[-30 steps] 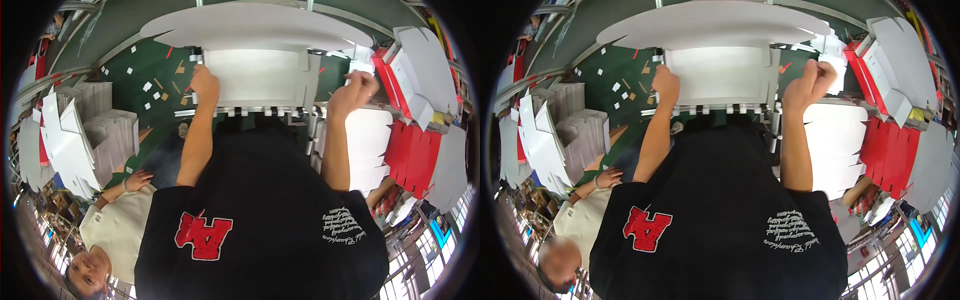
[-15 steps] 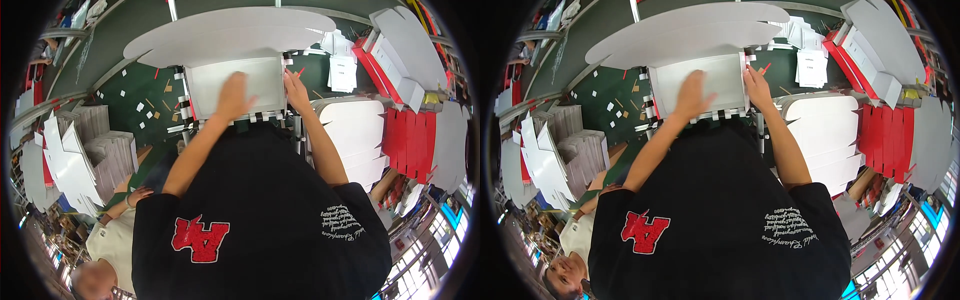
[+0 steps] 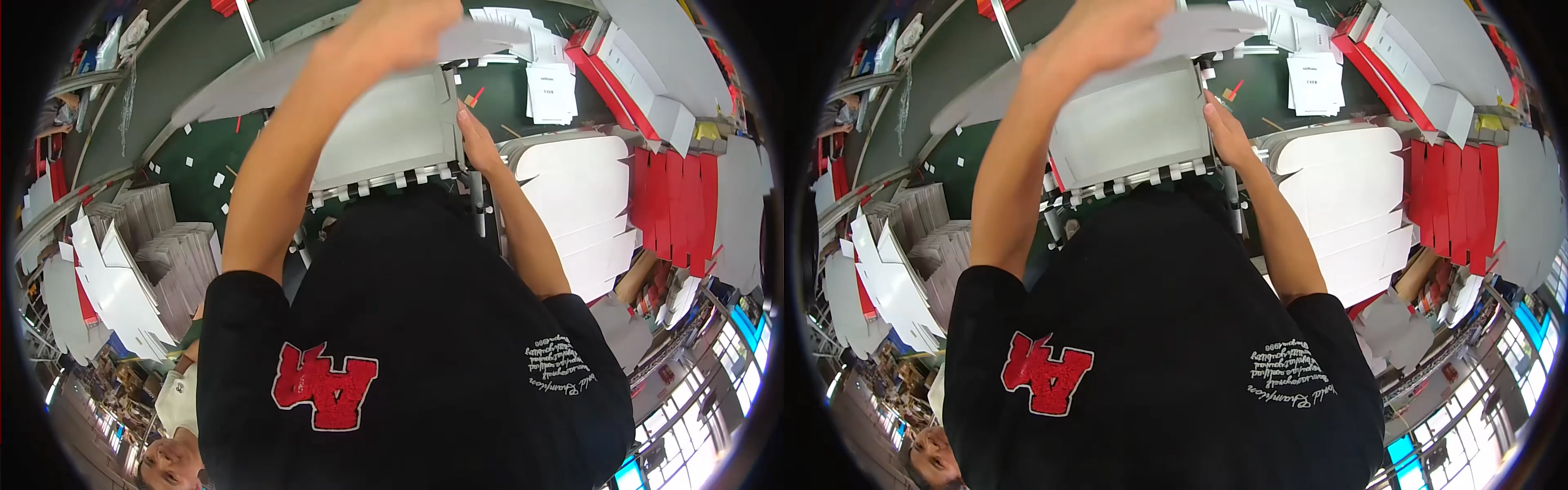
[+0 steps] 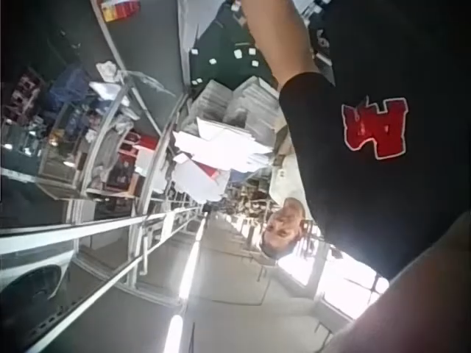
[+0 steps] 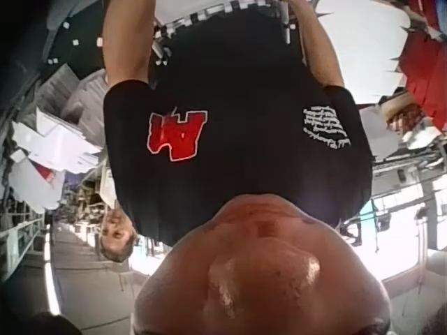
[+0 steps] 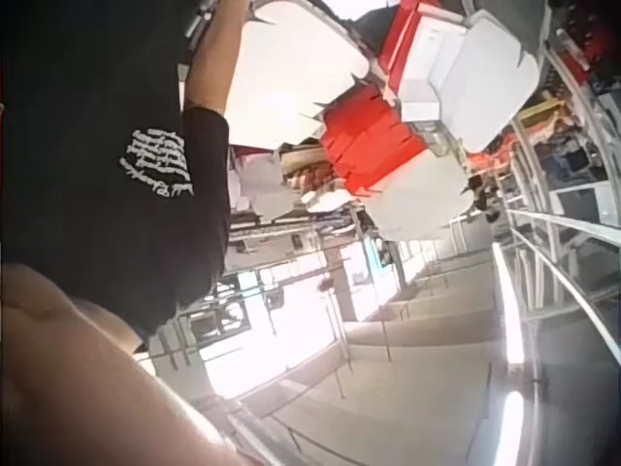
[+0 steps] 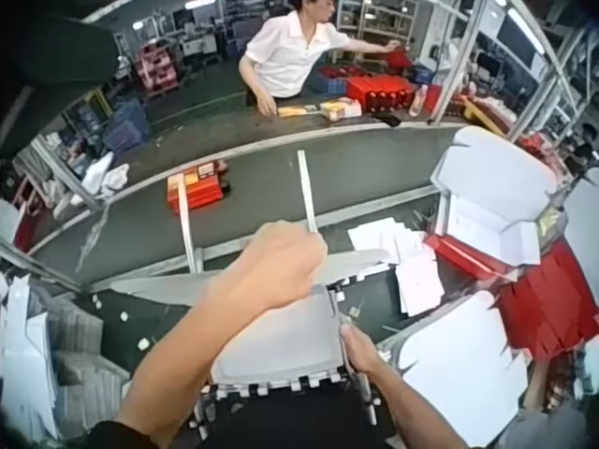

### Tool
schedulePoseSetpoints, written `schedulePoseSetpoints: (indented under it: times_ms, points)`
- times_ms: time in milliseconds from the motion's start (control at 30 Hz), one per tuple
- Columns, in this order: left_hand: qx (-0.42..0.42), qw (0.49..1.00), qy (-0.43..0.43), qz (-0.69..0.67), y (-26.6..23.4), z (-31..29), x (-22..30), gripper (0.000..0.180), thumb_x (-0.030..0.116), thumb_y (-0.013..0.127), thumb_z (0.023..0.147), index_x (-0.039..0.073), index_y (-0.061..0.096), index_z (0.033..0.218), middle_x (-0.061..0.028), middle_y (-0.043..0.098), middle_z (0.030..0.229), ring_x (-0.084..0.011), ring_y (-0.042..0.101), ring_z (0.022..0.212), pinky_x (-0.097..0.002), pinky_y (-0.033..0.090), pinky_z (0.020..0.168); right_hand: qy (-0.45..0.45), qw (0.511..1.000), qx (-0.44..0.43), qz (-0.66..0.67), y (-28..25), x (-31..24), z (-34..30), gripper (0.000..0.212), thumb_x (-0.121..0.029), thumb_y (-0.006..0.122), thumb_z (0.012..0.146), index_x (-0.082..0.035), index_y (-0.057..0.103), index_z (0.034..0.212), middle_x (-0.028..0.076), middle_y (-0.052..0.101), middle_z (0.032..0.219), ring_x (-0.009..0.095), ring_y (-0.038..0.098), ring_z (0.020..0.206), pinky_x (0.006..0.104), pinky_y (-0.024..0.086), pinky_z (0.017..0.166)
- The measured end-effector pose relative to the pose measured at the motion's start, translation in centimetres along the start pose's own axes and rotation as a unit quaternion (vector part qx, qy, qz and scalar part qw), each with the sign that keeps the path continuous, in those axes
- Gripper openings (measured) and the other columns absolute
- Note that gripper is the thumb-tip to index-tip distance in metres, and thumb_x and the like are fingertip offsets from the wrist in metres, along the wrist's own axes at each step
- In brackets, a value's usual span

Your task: Folding cardboard box templates into their final box shapes using a manual folding jig.

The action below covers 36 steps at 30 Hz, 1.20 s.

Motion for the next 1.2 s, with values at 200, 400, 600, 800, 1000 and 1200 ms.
schedulePoseSetpoints:
  times_ms: [200, 400, 600, 800, 1000, 1200]
  points:
    - [0.074, 0.994, 0.028, -0.07, 0.9, -5.7, 7.6, 0.006, 0.005, 0.058, 0.067, 0.001, 0.055, 0.07, -0.0146, 0.059, 0.061, -0.0338, 0.059, 0.058, -0.0427, 0.046, 0.051, 0.062, 0.977, -0.108, -0.172, 1.6, 2.6, 1.2, 0.055, -0.043, 0.03, 0.097, 0.003, 0.049, 0.122, 0.025, 0.05, 0.124, 0.039, 0.044, 0.119, 0.0374, 0.032, 0.102]
    - [0.087, 0.994, -0.005, -0.061, -0.4, -3.9, 5.1, 0.007, 0.011, 0.065, 0.062, 0.008, 0.061, 0.067, -0.0081, 0.058, 0.062, -0.0263, 0.06, 0.059, -0.0374, 0.043, 0.049, -0.05, 0.995, -0.039, -0.075, -0.5, 2.1, 1.7, 0.065, -0.048, 0.028, 0.098, -0.004, 0.024, 0.146, 0.016, 0.033, 0.147, 0.027, 0.028, 0.137, 0.0328, 0.019, 0.111]
    - [0.53, 0.83, -0.008, 0.176, -5.4, -9.6, 7.9, 0.013, 0.016, 0.063, 0.069, 0.014, 0.053, 0.078, -0.0012, 0.049, 0.075, -0.0187, 0.048, 0.068, -0.0313, 0.039, 0.057, -0.047, 0.994, 0.034, -0.087, -1.6, -1.2, 0.6, 0.05, -0.032, 0.045, 0.096, -0.005, 0.042, 0.138, 0.013, 0.049, 0.135, 0.023, 0.045, 0.124, 0.031, 0.032, 0.103]
    - [0.078, 0.963, -0.098, -0.237, 18.8, -11.2, 8.2, 0.044, 0.028, 0.072, 0.069, 0.002, 0.057, 0.102, -0.0151, 0.054, 0.103, -0.0331, 0.052, 0.095, -0.043, 0.045, 0.076, 0.042, 0.996, -0.027, -0.08, -1.2, -2.2, 2.0, 0.065, -0.044, 0.054, 0.089, -0.005, 0.038, 0.139, 0.011, 0.056, 0.116, 0.018, 0.053, 0.103, 0.0286, 0.048, 0.077]
    - [-0.069, 0.951, -0.126, -0.274, 25.3, -12.0, 9.9, 0.045, 0.034, 0.071, 0.066, 0.001, 0.059, 0.093, -0.0153, 0.056, 0.088, -0.0324, 0.058, 0.086, -0.0431, 0.049, 0.071, -0.165, 0.96, 0.209, 0.087, -8.4, -7.1, 7.0, 0.066, -0.013, 0.071, 0.079, 0.005, 0.034, 0.13, 0.012, 0.053, 0.118, 0.021, 0.053, 0.105, 0.0341, 0.042, 0.092]
    - [0.03, 0.957, -0.111, -0.266, 23.7, -13.5, 8.7, 0.063, 0.032, 0.072, 0.064, -0.001, 0.05, 0.114, -0.0192, 0.05, 0.115, -0.0352, 0.048, 0.111, -0.0441, 0.041, 0.09, -0.104, 0.992, -0.047, -0.056, -5.4, -8.1, 10.4, 0.028, -0.006, 0.068, 0.078, 0.001, 0.064, 0.104, 0.006, 0.064, 0.101, 0.016, 0.056, 0.098, 0.0291, 0.042, 0.086]
Point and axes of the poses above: each hand's wrist, its own z-axis towards the middle knuckle, its own y-axis out of the palm, x = y × z, the point moved 9 cm from there along z, towards the middle knuckle
